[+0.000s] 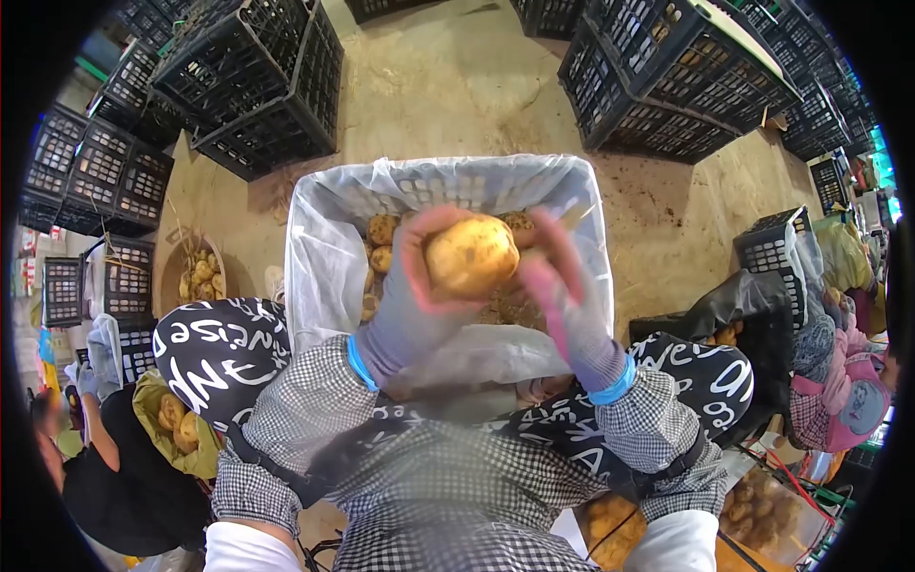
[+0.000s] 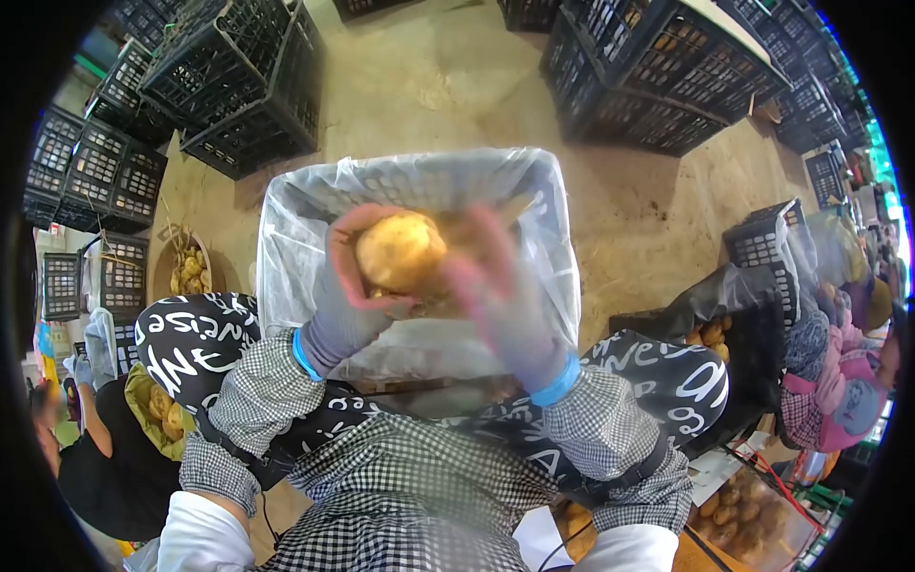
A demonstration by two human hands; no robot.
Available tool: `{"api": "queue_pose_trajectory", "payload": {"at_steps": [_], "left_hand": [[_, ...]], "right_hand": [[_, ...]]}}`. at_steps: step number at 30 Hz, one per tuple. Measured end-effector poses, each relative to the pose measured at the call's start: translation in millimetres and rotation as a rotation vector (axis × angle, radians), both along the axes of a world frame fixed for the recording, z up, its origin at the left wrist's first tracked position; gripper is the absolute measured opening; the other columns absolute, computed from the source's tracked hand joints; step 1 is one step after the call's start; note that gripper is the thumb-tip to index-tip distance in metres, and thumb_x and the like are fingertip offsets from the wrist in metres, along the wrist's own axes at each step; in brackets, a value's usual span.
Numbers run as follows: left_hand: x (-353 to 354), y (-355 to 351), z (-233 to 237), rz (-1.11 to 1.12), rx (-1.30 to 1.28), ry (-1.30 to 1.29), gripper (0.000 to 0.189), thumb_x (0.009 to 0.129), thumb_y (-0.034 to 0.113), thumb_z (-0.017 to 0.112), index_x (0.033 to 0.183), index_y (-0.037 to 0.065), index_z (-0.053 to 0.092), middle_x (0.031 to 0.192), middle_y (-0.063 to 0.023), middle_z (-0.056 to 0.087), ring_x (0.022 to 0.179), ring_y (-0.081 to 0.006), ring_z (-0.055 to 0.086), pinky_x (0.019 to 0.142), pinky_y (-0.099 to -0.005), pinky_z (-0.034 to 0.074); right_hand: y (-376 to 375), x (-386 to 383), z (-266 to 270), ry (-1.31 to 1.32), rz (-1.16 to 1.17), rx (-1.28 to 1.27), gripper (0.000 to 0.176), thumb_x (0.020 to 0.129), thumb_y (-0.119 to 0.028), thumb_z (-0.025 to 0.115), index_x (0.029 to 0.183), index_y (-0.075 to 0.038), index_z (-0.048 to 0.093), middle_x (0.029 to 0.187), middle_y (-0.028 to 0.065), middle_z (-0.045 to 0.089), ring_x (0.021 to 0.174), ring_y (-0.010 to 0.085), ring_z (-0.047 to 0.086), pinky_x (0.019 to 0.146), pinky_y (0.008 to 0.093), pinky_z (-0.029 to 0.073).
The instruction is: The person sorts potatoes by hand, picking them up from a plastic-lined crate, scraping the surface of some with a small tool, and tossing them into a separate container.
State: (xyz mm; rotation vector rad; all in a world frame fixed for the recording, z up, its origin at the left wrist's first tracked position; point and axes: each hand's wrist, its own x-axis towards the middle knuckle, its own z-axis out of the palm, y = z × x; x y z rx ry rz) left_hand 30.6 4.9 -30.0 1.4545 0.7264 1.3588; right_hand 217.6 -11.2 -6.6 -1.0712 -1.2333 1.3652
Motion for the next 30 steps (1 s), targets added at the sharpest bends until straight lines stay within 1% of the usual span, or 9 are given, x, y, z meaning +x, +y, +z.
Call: {"api": "queue_pose_trajectory", "payload": {"at_steps": [2, 7, 11, 13, 20, 21, 24, 28, 30], "left_hand": [[2.4, -9.7, 8.7, -0.082, -0.217, -0.005, 0.084, 0.068, -0.001, 0.080, 0.139, 0.003, 0.036, 0.139, -0.0115, 0.042, 0.125, -0.0222, 0.048, 0.108, -0.0347, 0.038], [0.0, -15.0, 25.0, -0.368, -0.570, -0.285, 0.090, 0.075, 0.003, 0.078, 0.149, 0.003, 0.026, 0.142, -0.0099, 0.040, 0.130, -0.0199, 0.043, 0.110, -0.0345, 0.035], [-1.1, -13.7, -1.6, -0.217, -0.280, 0.022, 0.069, 0.082, -0.010, 0.065, 0.144, 0.001, 0.035, 0.143, -0.0109, 0.038, 0.125, -0.0183, 0.048, 0.101, -0.0323, 0.045], [-3.2, -16.3, 16.0, -0.278, -0.479, -0.094, 0.056, 0.087, -0.002, 0.063, 0.140, 0.000, 0.042, 0.140, -0.0106, 0.044, 0.121, -0.0170, 0.051, 0.097, -0.0309, 0.048], [-31.0, 46.6, -19.3, -0.169, -0.652, -0.006, 0.044, 0.096, 0.021, 0.057, 0.134, 0.001, 0.051, 0.117, -0.0097, 0.063, 0.094, -0.0191, 0.064, 0.086, -0.0297, 0.053], [-37.0, 58.0, -41.3, -0.132, -0.566, 0.308, 0.043, 0.094, 0.021, 0.058, 0.132, 0.003, 0.053, 0.117, -0.0105, 0.064, 0.093, -0.0218, 0.065, 0.084, -0.0323, 0.053], [-39.8, 69.6, -103.4, -0.261, -0.050, 1.250, 0.036, 0.085, 0.017, 0.061, 0.121, 0.010, 0.060, 0.117, -0.0135, 0.063, 0.095, -0.0306, 0.066, 0.078, -0.0416, 0.052], [4.1, 52.5, -183.7, -0.544, 0.167, 1.653, 0.043, 0.080, 0.017, 0.066, 0.120, 0.009, 0.056, 0.112, -0.0143, 0.058, 0.101, -0.0345, 0.060, 0.087, -0.0459, 0.049], [21.8, 37.0, -245.4, -0.502, 0.192, 1.628, 0.042, 0.077, 0.014, 0.068, 0.117, 0.010, 0.056, 0.113, -0.0147, 0.058, 0.099, -0.0343, 0.061, 0.084, -0.0455, 0.050]], "right_hand": [[-6.9, -7.8, -1.0, 0.032, 0.257, -0.141, 0.049, 0.097, -0.017, 0.058, 0.140, 0.001, 0.041, 0.120, 0.0072, 0.056, 0.096, 0.0113, 0.058, 0.084, 0.0263, 0.049], [-3.6, 7.4, 0.1, -0.602, 0.077, 0.417, 0.073, 0.064, 0.008, 0.070, 0.133, -0.009, 0.052, 0.135, 0.0135, 0.051, 0.129, 0.0324, 0.047, 0.107, 0.0378, 0.040], [-9.4, 3.4, 2.0, -0.670, 0.065, 0.419, 0.072, 0.066, 0.004, 0.073, 0.133, -0.007, 0.052, 0.136, 0.0140, 0.051, 0.129, 0.0303, 0.047, 0.107, 0.0374, 0.039], [-8.6, 0.7, -3.8, -0.670, 0.031, 0.469, 0.069, 0.068, 0.002, 0.075, 0.132, -0.006, 0.052, 0.135, 0.0141, 0.051, 0.127, 0.0277, 0.049, 0.106, 0.0368, 0.040], [3.1, 46.1, 38.3, -0.006, -0.197, -0.019, 0.041, 0.083, -0.007, 0.071, 0.122, -0.001, 0.059, 0.107, 0.0093, 0.067, 0.093, 0.0194, 0.066, 0.089, 0.0327, 0.052], [-3.3, 76.3, 44.1, -0.094, -0.385, 0.067, 0.047, 0.092, -0.029, 0.064, 0.126, 0.002, 0.054, 0.115, 0.0117, 0.062, 0.098, 0.0194, 0.064, 0.083, 0.0329, 0.054], [-41.7, 226.7, 63.6, -0.087, -0.409, 0.347, 0.051, 0.099, -0.033, 0.049, 0.140, -0.003, 0.042, 0.136, 0.0124, 0.051, 0.116, 0.0272, 0.056, 0.099, 0.0417, 0.045], [-131.5, 378.7, 24.2, -0.368, -0.847, 0.007, 0.051, 0.099, -0.032, 0.052, 0.141, -0.005, 0.044, 0.136, 0.0134, 0.052, 0.118, 0.0252, 0.055, 0.100, 0.0372, 0.044], [-182.5, 407.1, -20.4, 0.046, -0.835, -0.281, 0.043, 0.098, -0.031, 0.055, 0.131, -0.003, 0.054, 0.120, 0.0101, 0.061, 0.107, 0.0217, 0.060, 0.094, 0.0344, 0.047]]}}
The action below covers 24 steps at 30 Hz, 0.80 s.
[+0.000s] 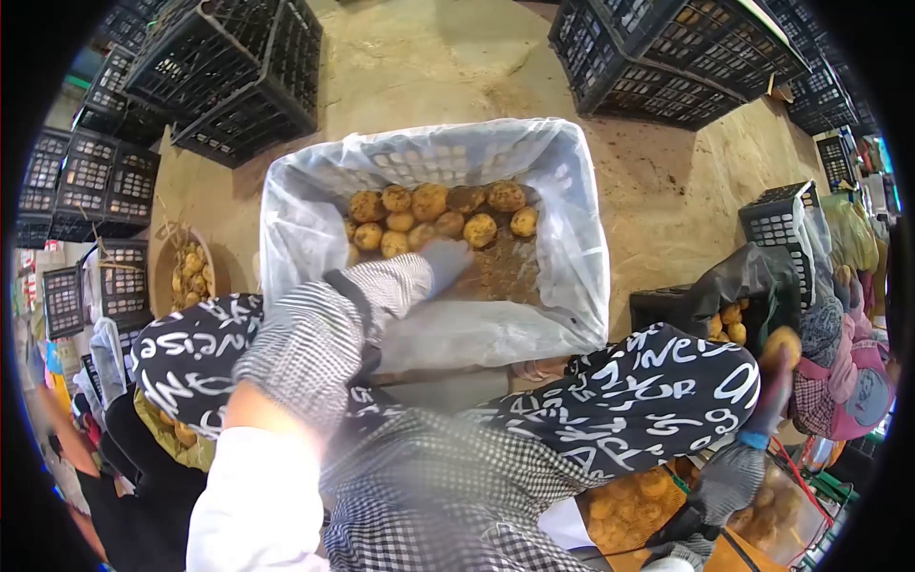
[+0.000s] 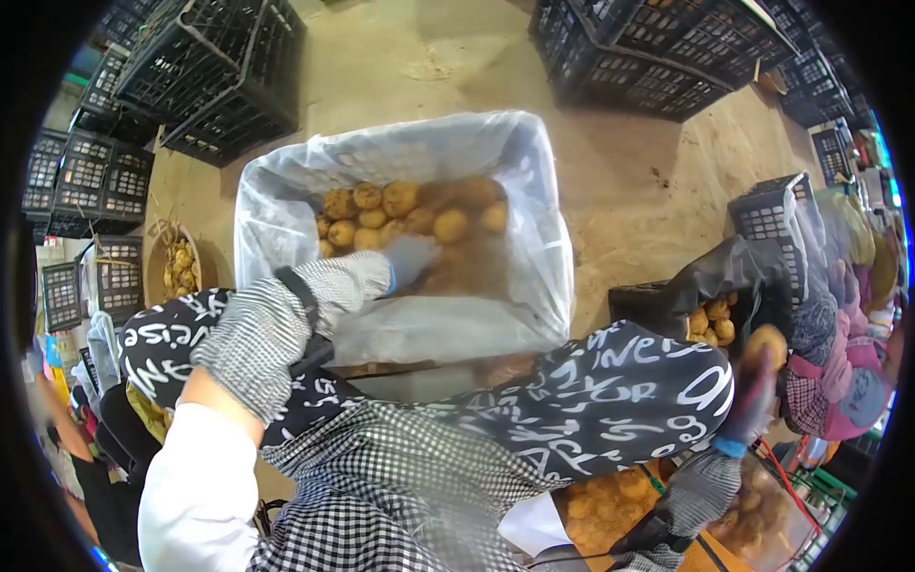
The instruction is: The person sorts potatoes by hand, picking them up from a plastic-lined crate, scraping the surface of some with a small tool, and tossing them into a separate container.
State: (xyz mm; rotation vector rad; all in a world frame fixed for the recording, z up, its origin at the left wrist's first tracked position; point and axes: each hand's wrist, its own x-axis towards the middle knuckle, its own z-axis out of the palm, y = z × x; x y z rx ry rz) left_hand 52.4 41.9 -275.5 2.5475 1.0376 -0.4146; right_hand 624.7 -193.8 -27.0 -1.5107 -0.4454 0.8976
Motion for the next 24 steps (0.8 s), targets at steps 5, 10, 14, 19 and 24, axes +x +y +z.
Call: {"api": "queue_pose_trajectory", "payload": {"at_steps": [5, 10, 14, 19, 24], "left_hand": [[20.6, 9.9, -8.8, 0.110, -0.010, 0.049, 0.028, 0.080, 0.018, 0.064, 0.104, 0.004, 0.063, 0.106, -0.0168, 0.062, 0.097, -0.0340, 0.066, 0.077, -0.0428, 0.053], [1.5, 42.0, 34.4, 0.586, -0.381, -0.393, 0.066, 0.074, 0.042, 0.077, 0.119, -0.002, 0.055, 0.106, -0.0164, 0.065, 0.091, -0.0305, 0.067, 0.077, -0.0404, 0.053], [-20.9, 47.6, 154.3, 1.025, -0.947, -0.746, 0.072, 0.082, 0.053, 0.071, 0.129, 0.003, 0.051, 0.114, -0.0093, 0.065, 0.096, -0.0165, 0.066, 0.067, -0.0291, 0.054], [-48.4, 5.4, 260.3, 0.874, -1.267, -1.317, 0.054, 0.097, 0.046, 0.053, 0.137, 0.011, 0.044, 0.117, -0.0058, 0.063, 0.075, -0.0144, 0.064, 0.057, -0.0227, 0.052], [-50.0, -39.0, 270.5, 0.930, -0.856, -1.371, 0.064, 0.091, 0.043, 0.066, 0.138, 0.008, 0.041, 0.130, -0.0110, 0.048, 0.110, -0.0159, 0.058, 0.079, -0.0282, 0.057]], "right_hand": [[-80.1, 52.1, -50.7, 0.016, -0.245, -0.196, 0.030, 0.096, -0.023, 0.056, 0.118, -0.003, 0.060, 0.108, 0.0094, 0.067, 0.089, 0.0202, 0.065, 0.082, 0.0323, 0.053], [57.3, -76.6, 82.4, -0.563, -0.079, 0.012, 0.045, 0.102, -0.027, 0.043, 0.139, -0.001, 0.046, 0.139, 0.0115, 0.051, 0.105, 0.0192, 0.061, 0.089, 0.0293, 0.049], [156.8, -222.2, 118.0, -0.670, 0.322, 0.078, 0.038, 0.097, -0.019, 0.056, 0.130, -0.001, 0.057, 0.122, 0.0069, 0.061, 0.093, 0.0124, 0.061, 0.079, 0.0246, 0.050], [194.1, -371.3, 49.9, -0.819, 0.976, 0.224, 0.059, 0.082, -0.014, 0.074, 0.134, 0.000, 0.050, 0.106, 0.0077, 0.063, 0.083, 0.0093, 0.058, 0.071, 0.0251, 0.051], [187.9, -428.1, 27.5, -0.574, 1.025, 0.145, 0.069, 0.072, -0.026, 0.081, 0.129, 0.000, 0.050, 0.115, 0.0142, 0.061, 0.104, 0.0225, 0.061, 0.088, 0.0330, 0.049]]}}
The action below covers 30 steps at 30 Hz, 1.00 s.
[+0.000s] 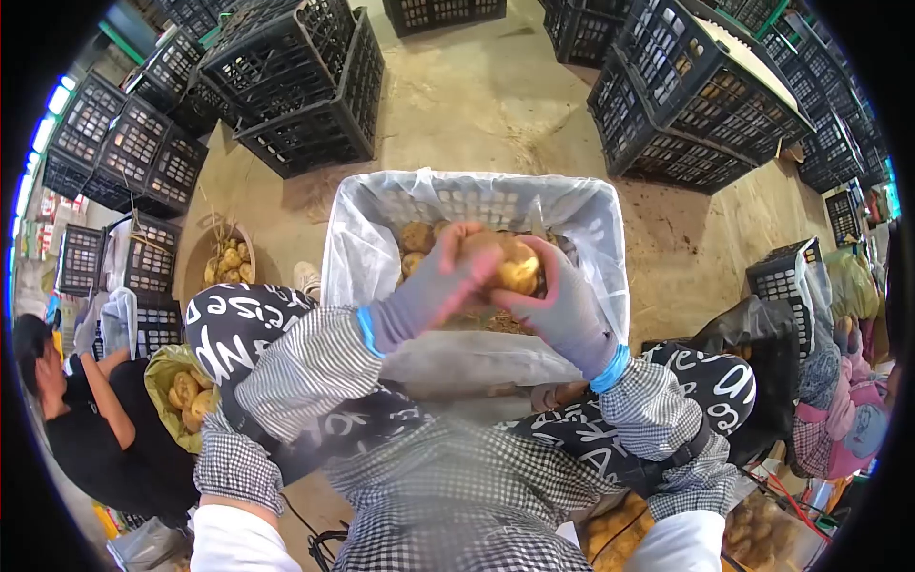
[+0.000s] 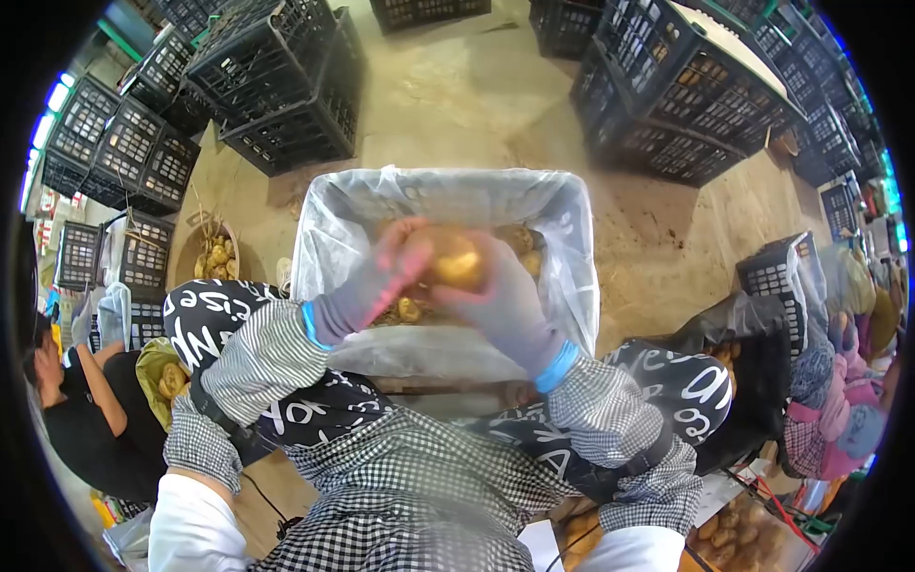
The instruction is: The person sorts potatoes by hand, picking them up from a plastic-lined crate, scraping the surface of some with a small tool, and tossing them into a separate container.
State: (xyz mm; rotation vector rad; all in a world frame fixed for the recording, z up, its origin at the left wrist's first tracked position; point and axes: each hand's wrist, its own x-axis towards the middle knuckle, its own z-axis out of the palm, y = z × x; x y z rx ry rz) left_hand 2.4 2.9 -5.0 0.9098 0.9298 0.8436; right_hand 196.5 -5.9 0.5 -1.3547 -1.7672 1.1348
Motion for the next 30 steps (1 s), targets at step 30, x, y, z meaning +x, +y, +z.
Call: {"api": "queue_pose_trajectory", "payload": {"at_steps": [30], "left_hand": [[16.5, 0.3, -13.5, -0.057, 0.021, -0.175, 0.066, 0.093, 0.039, 0.064, 0.141, 0.006, 0.034, 0.134, -0.0113, 0.047, 0.120, -0.0205, 0.053, 0.096, -0.0373, 0.052]], "right_hand": [[7.3, 5.4, -10.0, 0.231, -0.262, -0.062, 0.038, 0.091, -0.023, 0.064, 0.119, 0.001, 0.055, 0.105, 0.0121, 0.061, 0.099, 0.0178, 0.060, 0.087, 0.0308, 0.049]]}}
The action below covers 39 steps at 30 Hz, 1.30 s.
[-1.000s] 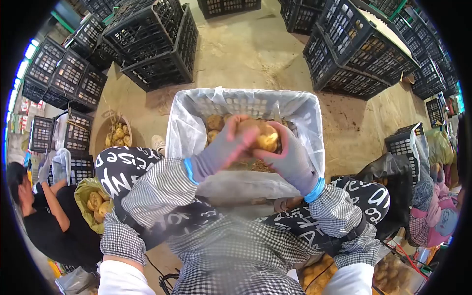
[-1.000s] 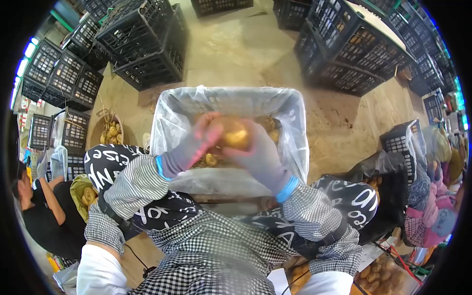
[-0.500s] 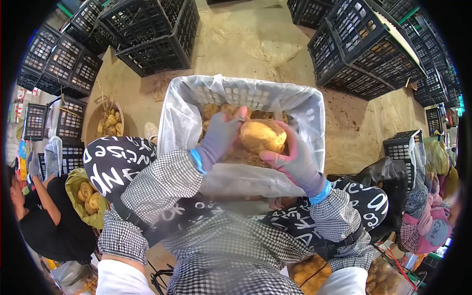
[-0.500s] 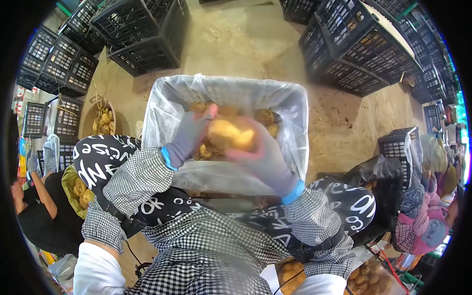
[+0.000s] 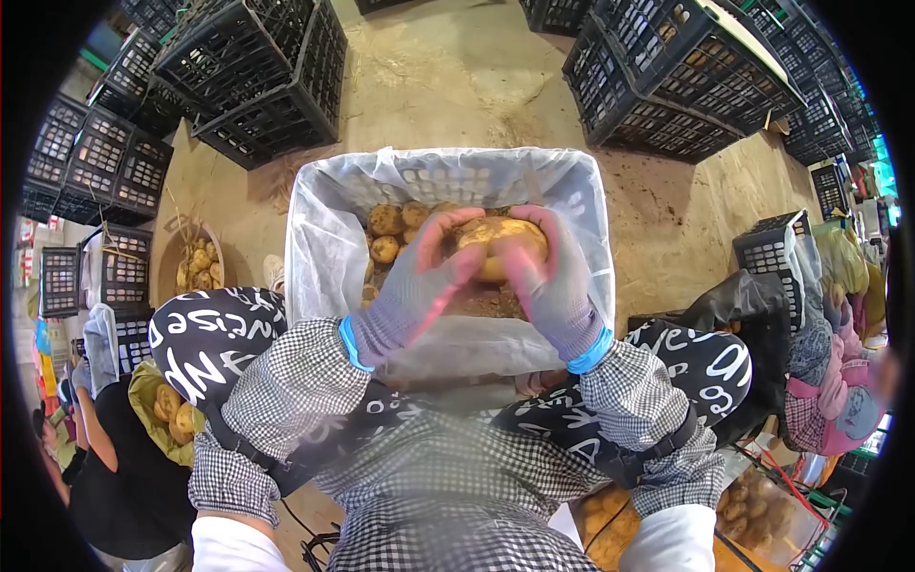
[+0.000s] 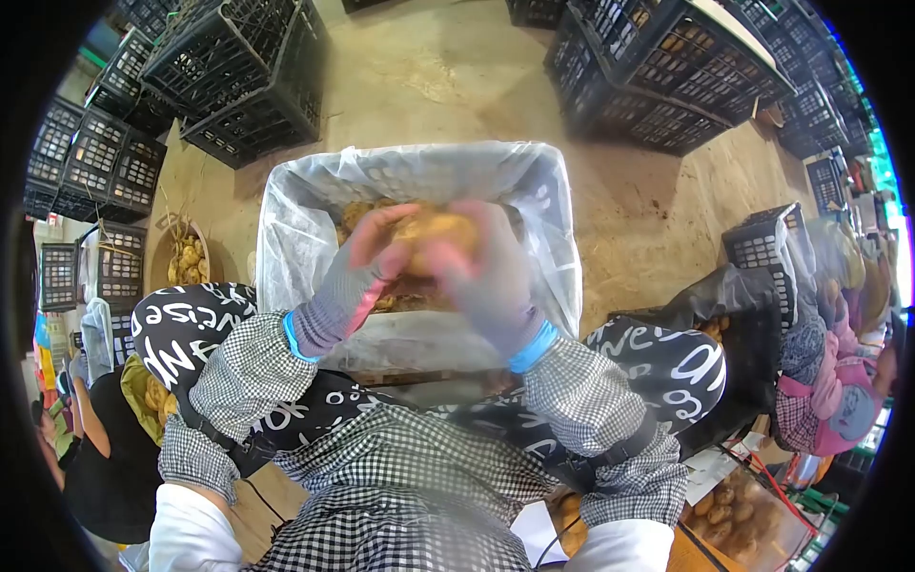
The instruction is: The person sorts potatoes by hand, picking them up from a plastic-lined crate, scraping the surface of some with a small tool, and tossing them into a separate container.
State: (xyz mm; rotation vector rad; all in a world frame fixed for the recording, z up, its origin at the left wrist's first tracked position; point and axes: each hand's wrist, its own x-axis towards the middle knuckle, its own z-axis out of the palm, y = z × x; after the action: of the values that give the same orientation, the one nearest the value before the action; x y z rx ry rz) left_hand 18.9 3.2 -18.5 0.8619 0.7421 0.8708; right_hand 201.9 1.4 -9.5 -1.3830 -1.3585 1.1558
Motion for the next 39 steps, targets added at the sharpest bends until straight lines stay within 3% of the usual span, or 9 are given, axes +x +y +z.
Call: {"api": "queue_pose_trajectory", "payload": {"at_steps": [8, 11, 14, 15, 23, 27, 30, 35, 39], "left_hand": [[-2.5, 4.3, 8.8, 0.045, -0.185, -0.219, 0.069, 0.090, 0.031, 0.070, 0.143, 0.009, 0.031, 0.132, -0.0117, 0.048, 0.119, -0.0210, 0.053, 0.091, -0.0378, 0.055], [-3.6, 2.0, 3.9, 0.059, 0.096, 0.128, 0.072, 0.087, 0.021, 0.074, 0.143, 0.008, 0.032, 0.128, -0.0101, 0.051, 0.116, -0.0176, 0.054, 0.090, -0.0326, 0.054], [-8.3, 3.1, 13.2, 0.069, -0.008, 0.099, 0.071, 0.086, 0.014, 0.074, 0.143, 0.007, 0.034, 0.128, -0.0090, 0.051, 0.114, -0.0144, 0.054, 0.091, -0.0290, 0.051], [-9.6, 3.7, 14.3, 0.070, -0.026, 0.081, 0.070, 0.085, 0.012, 0.074, 0.143, 0.006, 0.035, 0.128, -0.0088, 0.052, 0.113, -0.0137, 0.054, 0.091, -0.0282, 0.050], [-13.5, 18.7, -1.2, 0.109, -0.021, -0.114, 0.061, 0.091, 0.021, 0.067, 0.141, 0.002, 0.039, 0.122, -0.0079, 0.056, 0.112, -0.0147, 0.056, 0.096, -0.0261, 0.047], [5.6, 4.2, 4.0, 0.166, 0.305, 0.346, 0.050, 0.094, 0.030, 0.063, 0.132, 0.000, 0.049, 0.109, -0.0062, 0.060, 0.096, -0.0135, 0.060, 0.087, -0.0261, 0.050], [-8.5, 6.1, 12.3, 0.020, 0.199, 0.359, 0.050, 0.093, 0.035, 0.064, 0.127, -0.001, 0.052, 0.104, -0.0062, 0.061, 0.088, -0.0124, 0.059, 0.081, -0.0264, 0.049], [-14.3, 27.3, -2.9, 0.165, 0.387, 0.493, 0.057, 0.092, 0.042, 0.065, 0.124, -0.002, 0.053, 0.106, -0.0078, 0.062, 0.090, -0.0111, 0.059, 0.082, -0.0260, 0.049], [-14.7, 22.5, -5.1, 0.115, 0.017, 0.123, 0.056, 0.093, 0.045, 0.062, 0.125, 0.000, 0.053, 0.112, -0.0102, 0.060, 0.101, -0.0141, 0.060, 0.088, -0.0262, 0.049]], "right_hand": [[23.8, 5.1, -34.3, 0.364, -0.114, 0.077, 0.037, 0.101, -0.032, 0.051, 0.111, 0.002, 0.062, 0.098, 0.0079, 0.064, 0.090, 0.0097, 0.061, 0.080, 0.0256, 0.050], [13.7, 9.2, -22.5, 0.155, 0.057, -0.028, 0.043, 0.098, -0.032, 0.055, 0.124, 0.002, 0.055, 0.113, 0.0096, 0.060, 0.098, 0.0132, 0.060, 0.083, 0.0279, 0.051], [0.2, -1.6, -4.2, 0.453, 0.154, -0.204, 0.053, 0.095, -0.026, 0.061, 0.136, 0.002, 0.042, 0.113, 0.0096, 0.062, 0.101, 0.0169, 0.060, 0.086, 0.0296, 0.050], [-1.2, 2.3, 13.4, 0.604, 0.296, -0.295, 0.072, 0.090, -0.026, 0.069, 0.143, 0.003, 0.031, 0.122, 0.0106, 0.057, 0.110, 0.0178, 0.057, 0.093, 0.0307, 0.048], [-2.4, 9.3, -26.1, 0.321, 0.252, -0.045, 0.098, 0.070, -0.029, 0.088, 0.144, 0.000, 0.032, 0.134, 0.0113, 0.046, 0.122, 0.0202, 0.049, 0.102, 0.0327, 0.044], [-6.4, 9.6, -15.2, -0.230, 0.249, 0.239, 0.098, 0.067, -0.023, 0.089, 0.144, 0.000, 0.032, 0.134, 0.0116, 0.045, 0.123, 0.0206, 0.049, 0.104, 0.0334, 0.042], [-6.9, 9.6, -10.8, -0.078, 0.322, 0.166, 0.100, 0.064, -0.017, 0.089, 0.144, 0.000, 0.033, 0.134, 0.0118, 0.045, 0.123, 0.0210, 0.049, 0.104, 0.0337, 0.041], [-5.0, 11.9, -6.2, -0.041, 0.394, 0.121, 0.100, 0.063, -0.015, 0.090, 0.144, -0.001, 0.033, 0.133, 0.0118, 0.045, 0.123, 0.0200, 0.047, 0.103, 0.0337, 0.041], [1.7, 16.2, -0.1, -0.083, 0.386, 0.134, 0.093, 0.070, -0.027, 0.087, 0.143, 0.000, 0.034, 0.131, 0.0134, 0.046, 0.122, 0.0216, 0.048, 0.103, 0.0349, 0.041]]}}
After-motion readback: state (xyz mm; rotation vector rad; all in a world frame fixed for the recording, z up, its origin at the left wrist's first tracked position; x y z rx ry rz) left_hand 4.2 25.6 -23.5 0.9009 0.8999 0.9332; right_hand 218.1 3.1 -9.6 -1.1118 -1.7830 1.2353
